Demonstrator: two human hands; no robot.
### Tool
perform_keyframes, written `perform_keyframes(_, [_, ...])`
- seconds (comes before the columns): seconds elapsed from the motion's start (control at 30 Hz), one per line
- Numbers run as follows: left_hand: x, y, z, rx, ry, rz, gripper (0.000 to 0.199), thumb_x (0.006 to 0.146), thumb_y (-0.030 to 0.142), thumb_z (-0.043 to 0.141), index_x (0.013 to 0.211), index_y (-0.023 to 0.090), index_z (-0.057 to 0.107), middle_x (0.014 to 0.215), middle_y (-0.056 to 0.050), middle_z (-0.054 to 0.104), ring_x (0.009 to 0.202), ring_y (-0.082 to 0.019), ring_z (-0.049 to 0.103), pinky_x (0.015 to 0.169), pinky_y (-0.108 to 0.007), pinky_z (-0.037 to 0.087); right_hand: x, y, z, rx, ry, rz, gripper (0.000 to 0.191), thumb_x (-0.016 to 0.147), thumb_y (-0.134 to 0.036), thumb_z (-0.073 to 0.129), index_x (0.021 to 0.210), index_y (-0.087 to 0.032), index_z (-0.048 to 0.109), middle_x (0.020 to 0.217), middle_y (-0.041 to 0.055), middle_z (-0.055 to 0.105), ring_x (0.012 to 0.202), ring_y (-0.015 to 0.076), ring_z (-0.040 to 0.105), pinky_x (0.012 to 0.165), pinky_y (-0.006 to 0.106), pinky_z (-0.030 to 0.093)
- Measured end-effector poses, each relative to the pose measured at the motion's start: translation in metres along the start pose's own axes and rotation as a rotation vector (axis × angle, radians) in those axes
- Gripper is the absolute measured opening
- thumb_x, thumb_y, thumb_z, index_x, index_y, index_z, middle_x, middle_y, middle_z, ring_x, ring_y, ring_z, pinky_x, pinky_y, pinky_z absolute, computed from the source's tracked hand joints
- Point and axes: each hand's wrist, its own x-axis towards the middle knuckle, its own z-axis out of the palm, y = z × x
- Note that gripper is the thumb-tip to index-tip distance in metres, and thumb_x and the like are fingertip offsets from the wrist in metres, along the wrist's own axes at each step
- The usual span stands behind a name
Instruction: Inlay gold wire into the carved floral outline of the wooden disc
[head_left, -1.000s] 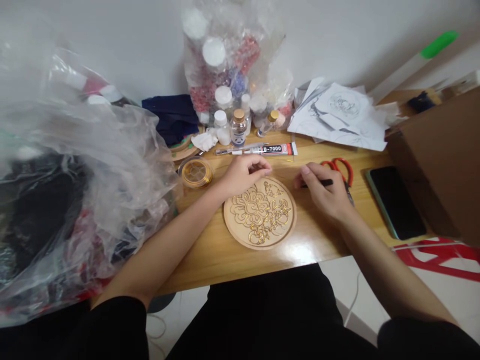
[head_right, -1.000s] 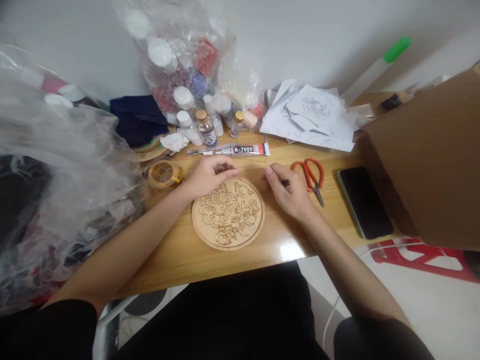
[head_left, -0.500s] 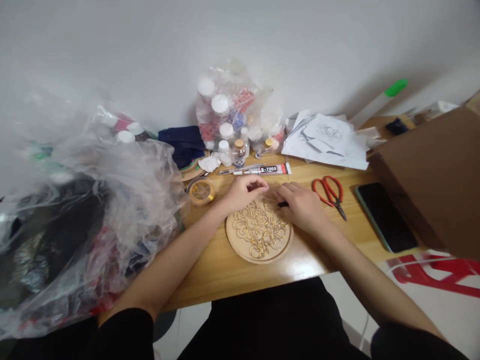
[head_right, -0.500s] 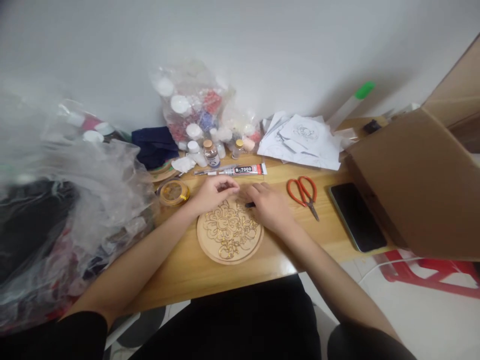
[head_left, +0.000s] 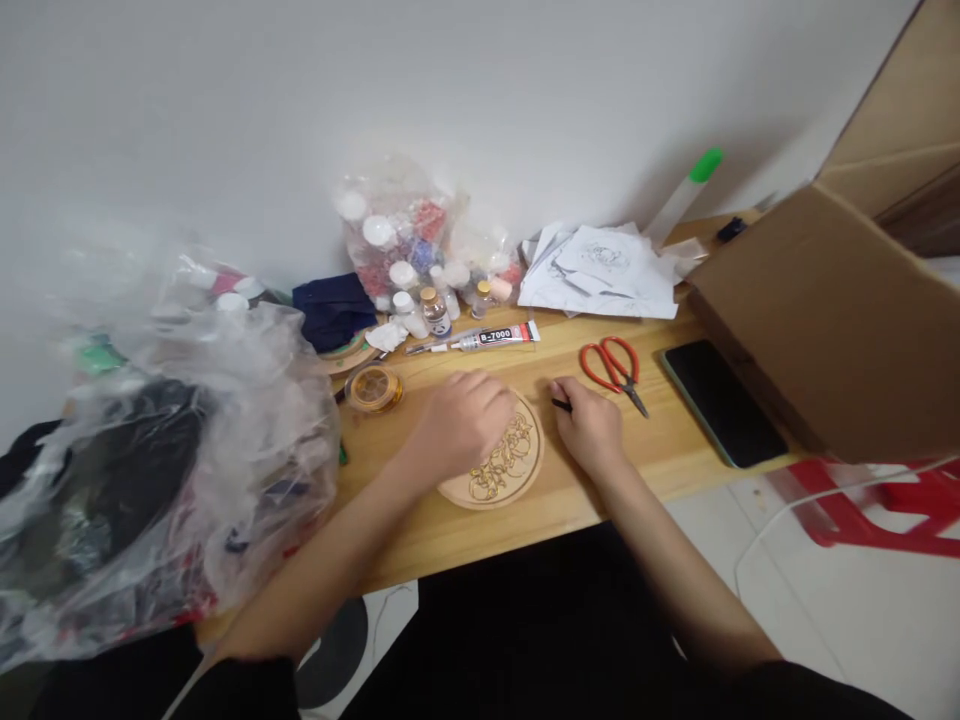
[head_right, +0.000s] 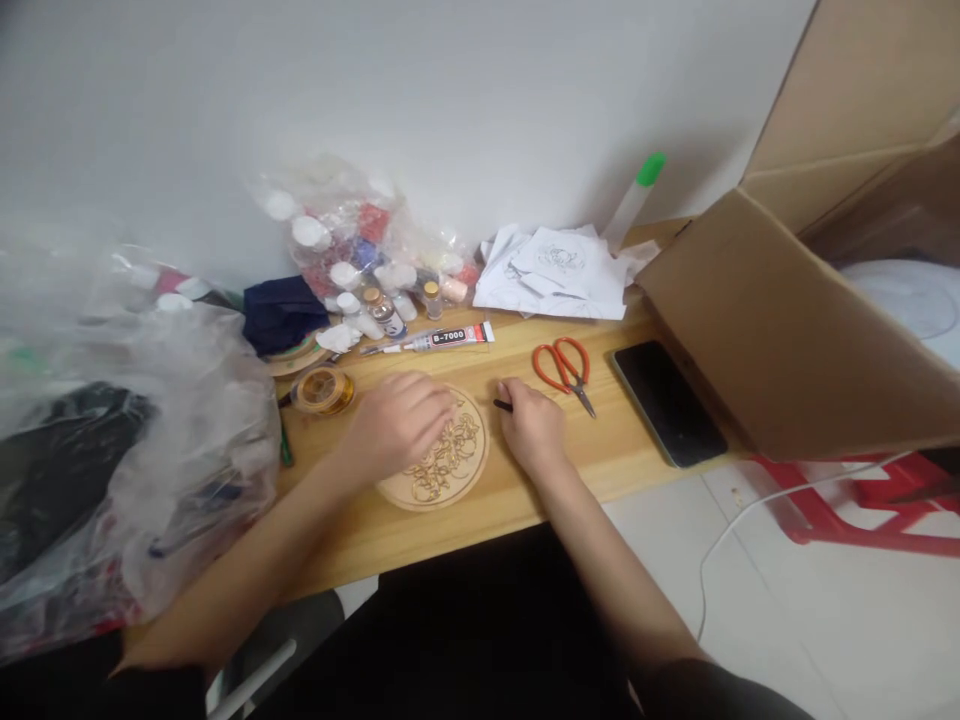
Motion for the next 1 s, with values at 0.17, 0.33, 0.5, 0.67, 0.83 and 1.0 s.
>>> perform_keyframes(0.17, [-0.056,0.039,0.012,0.431,-0.048,0.135,0.031,0.091,0.029,0.053,0.117,0.012,0.058,0.120,-0.018,0.061,0.114,-0.032,0.056,0.095,-0.047,0.047,0.000,0.002,-0.002,0.025,-0.023,-0.001,0.026,0.089,-0.025,0.041,0.096,-0.018,0.065,0.082,0.0095,0.072,0.070,0.0218,0.063,0.056,0.028,0.030])
perform_keyframes(0.33, [-0.106,0.031,0.041,0.436,0.137,-0.379,0.112,0.068,0.054,0.077,0.150,0.018,0.010,0.151,-0.025,0.027,0.139,-0.043,0.029,0.106,-0.060,0.037,-0.001,0.005,-0.001,0.052,-0.036,-0.031,0.027,0.083,-0.021,0.044,0.099,-0.019,0.065,0.081,0.0090,0.072,0.068,0.0229,0.062,0.055,0.029,0.030])
perform_keyframes(0.5, [-0.110,0.027,0.053,0.317,0.185,-0.464,0.112,0.075,0.048,0.073,0.151,0.025,-0.005,0.153,-0.024,0.023,0.141,-0.040,0.027,0.108,-0.060,0.034,-0.003,0.006,-0.001,0.084,-0.001,-0.077,0.027,0.082,-0.020,0.045,0.098,-0.020,0.066,0.078,0.0070,0.072,0.066,0.0215,0.061,0.054,0.028,0.029])
perform_keyframes(0.67, [-0.098,0.022,0.048,0.281,0.153,-0.473,0.113,0.073,0.046,0.075,0.151,0.025,-0.005,0.154,-0.024,0.021,0.141,-0.041,0.025,0.109,-0.061,0.031,-0.004,0.005,-0.005,0.109,-0.046,-0.044,0.025,0.084,-0.021,0.046,0.099,-0.020,0.066,0.082,0.0078,0.073,0.069,0.0222,0.063,0.056,0.028,0.030])
perform_keyframes(0.83, [-0.086,0.013,0.043,0.238,0.136,-0.477,0.111,0.074,0.046,0.074,0.151,0.026,-0.003,0.156,-0.022,0.017,0.144,-0.039,0.020,0.112,-0.061,0.028,-0.004,0.004,-0.008,0.146,-0.057,-0.042,0.024,0.083,-0.021,0.046,0.096,-0.020,0.067,0.082,0.0075,0.073,0.072,0.0226,0.064,0.058,0.028,0.031])
perform_keyframes(1.0, [-0.076,0.006,0.044,0.195,0.173,-0.473,0.108,0.073,0.044,0.075,0.151,0.028,0.002,0.156,-0.020,0.018,0.144,-0.038,0.019,0.113,-0.060,0.025,-0.004,0.005,-0.009,0.159,-0.085,-0.036,0.024,0.082,-0.023,0.047,0.095,-0.020,0.067,0.084,0.0076,0.073,0.074,0.0237,0.064,0.058,0.028,0.032])
